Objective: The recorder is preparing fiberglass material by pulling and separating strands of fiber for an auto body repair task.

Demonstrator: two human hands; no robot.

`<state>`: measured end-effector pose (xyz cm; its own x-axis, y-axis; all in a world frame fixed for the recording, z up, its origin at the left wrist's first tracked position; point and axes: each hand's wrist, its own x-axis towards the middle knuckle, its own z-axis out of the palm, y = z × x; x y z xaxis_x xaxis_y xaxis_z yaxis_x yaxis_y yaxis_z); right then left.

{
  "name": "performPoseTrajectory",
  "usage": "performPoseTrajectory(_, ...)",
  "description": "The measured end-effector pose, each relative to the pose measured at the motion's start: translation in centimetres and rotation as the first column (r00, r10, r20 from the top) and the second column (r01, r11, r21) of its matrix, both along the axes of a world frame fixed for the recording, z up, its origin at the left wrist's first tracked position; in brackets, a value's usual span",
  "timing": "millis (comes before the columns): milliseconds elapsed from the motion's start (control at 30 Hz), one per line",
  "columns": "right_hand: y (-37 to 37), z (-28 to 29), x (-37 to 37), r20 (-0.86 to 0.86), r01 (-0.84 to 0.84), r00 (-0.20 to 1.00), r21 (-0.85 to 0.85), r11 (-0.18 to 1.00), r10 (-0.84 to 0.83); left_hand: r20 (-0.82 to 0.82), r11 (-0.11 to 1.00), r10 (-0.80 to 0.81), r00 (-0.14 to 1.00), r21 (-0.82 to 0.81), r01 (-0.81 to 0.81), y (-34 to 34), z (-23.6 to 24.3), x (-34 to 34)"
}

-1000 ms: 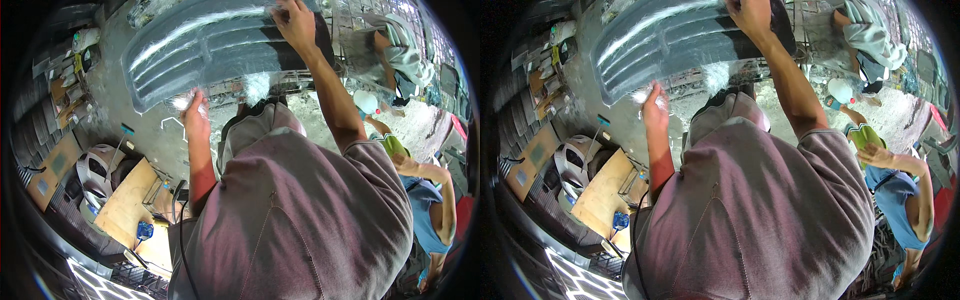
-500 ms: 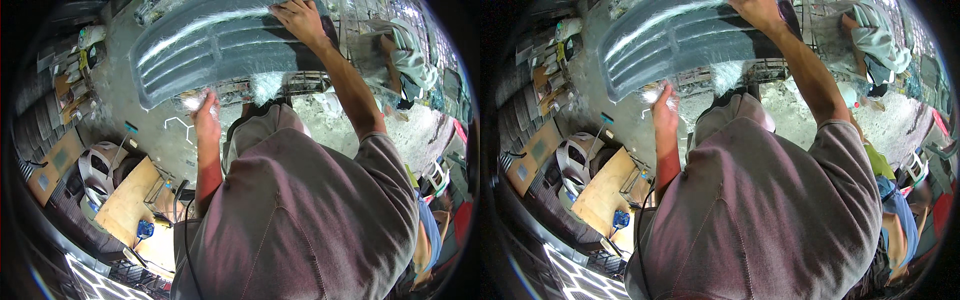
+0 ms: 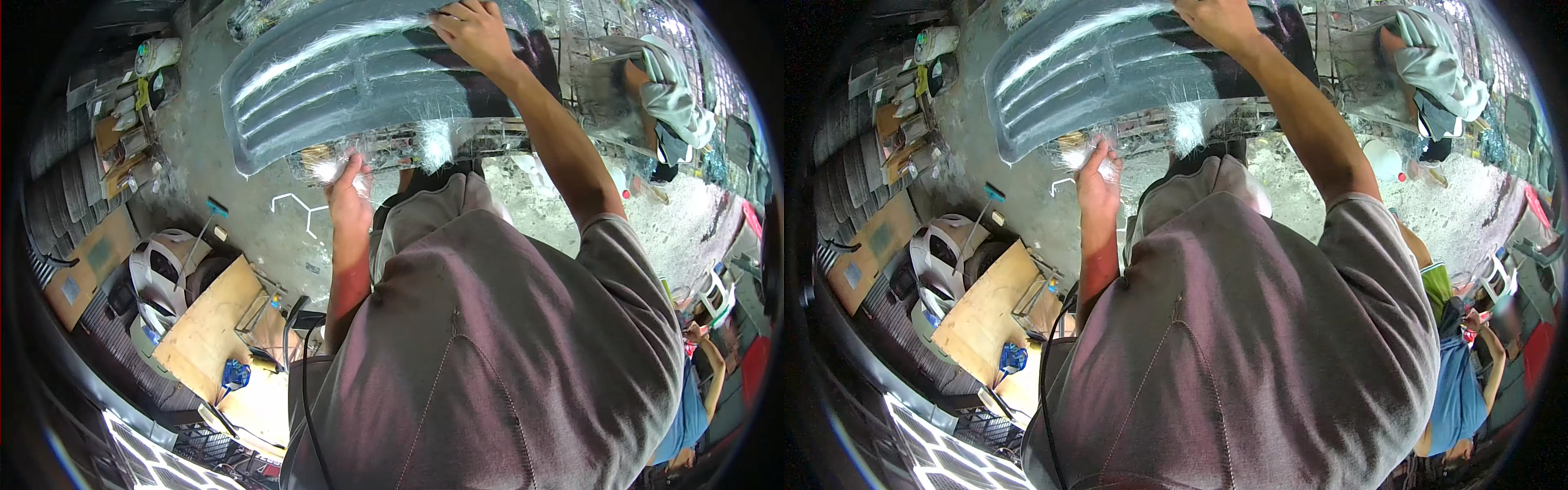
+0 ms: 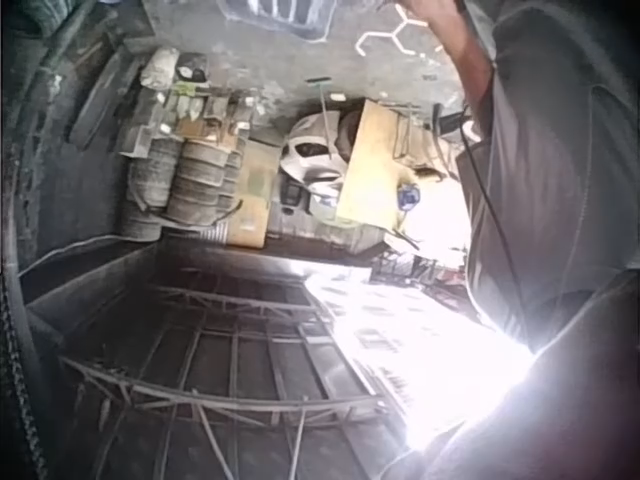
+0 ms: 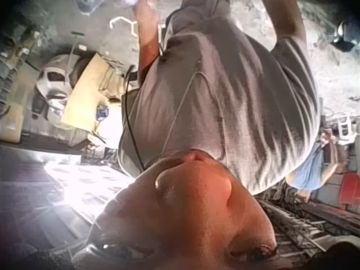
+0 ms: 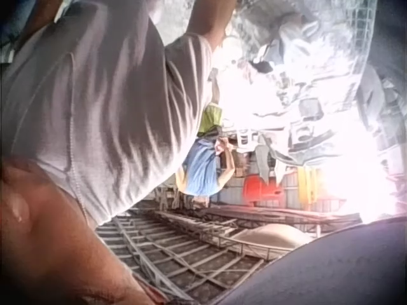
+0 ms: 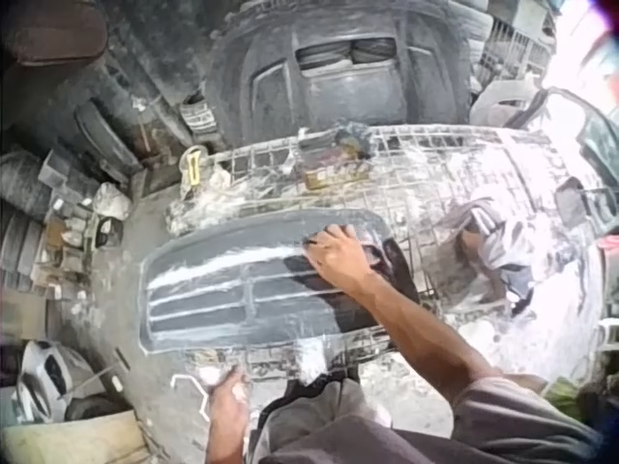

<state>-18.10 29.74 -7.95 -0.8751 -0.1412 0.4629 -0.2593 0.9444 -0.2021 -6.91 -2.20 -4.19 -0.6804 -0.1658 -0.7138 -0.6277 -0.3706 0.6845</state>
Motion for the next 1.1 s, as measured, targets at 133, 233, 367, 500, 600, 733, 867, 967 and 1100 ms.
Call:
performPoseTrajectory(133,-1.1,2.7,1.0,-0.082,0.117,0.987,-0.216,0.969,-0.138,-0.057,0.997,0.008,0.998,0.075,-0.004,0.2,1.7,-1.0)
performPoseTrajectory(233,-1.2,4.7,4.1,-0.215,0.133,0.957,-0.277,0.952,-0.196,-0.13,0.979,-0.028,0.991,0.195,0.053,0.2,2.6,-1.8)
performPoseTrajectory(367,-6.6,9.0,9.9,0.167,0.277,0.959,-0.737,0.616,-0.231,-0.126,0.937,-0.083,0.989,0.329,0.12,2.5,4.5,-3.4)
performPoseTrajectory(500,-11.7,10.9,11.9,0.408,0.364,0.902,-0.894,0.262,0.139,-0.178,0.843,-0.249,0.952,0.444,0.303,4.6,6.9,-5.0)
performPoseTrajectory(600,-13.5,11.8,11.9,0.395,0.393,0.913,-0.919,0.033,0.104,-0.155,0.788,-0.353,0.923,0.483,0.383,5.0,6.4,-5.8)
performPoseTrajectory(733,-13.0,11.8,12.4,0.468,0.465,0.881,-0.883,0.064,0.066,-0.216,0.756,-0.497,0.84,0.367,0.542,5.4,6.7,-6.0)
performPoseTrajectory(867,-12.1,11.2,13.7,0.442,0.44,0.894,-0.897,-0.038,-0.07,-0.221,0.68,-0.502,0.836,0.496,0.54,5.4,5.9,-6.2)
performPoseTrajectory(967,-11.8,12.8,14.6,0.426,0.409,0.898,-0.901,-0.148,-0.113,-0.256,0.614,-0.395,0.882,0.641,0.461,4.9,4.9,-6.6)
performPoseTrajectory(1100,-13.8,15.0,13.9,0.388,0.358,0.919,-0.896,-0.262,-0.073,-0.404,0.582,-0.343,0.848,0.617,0.53,4.9,4.3,-5.6)
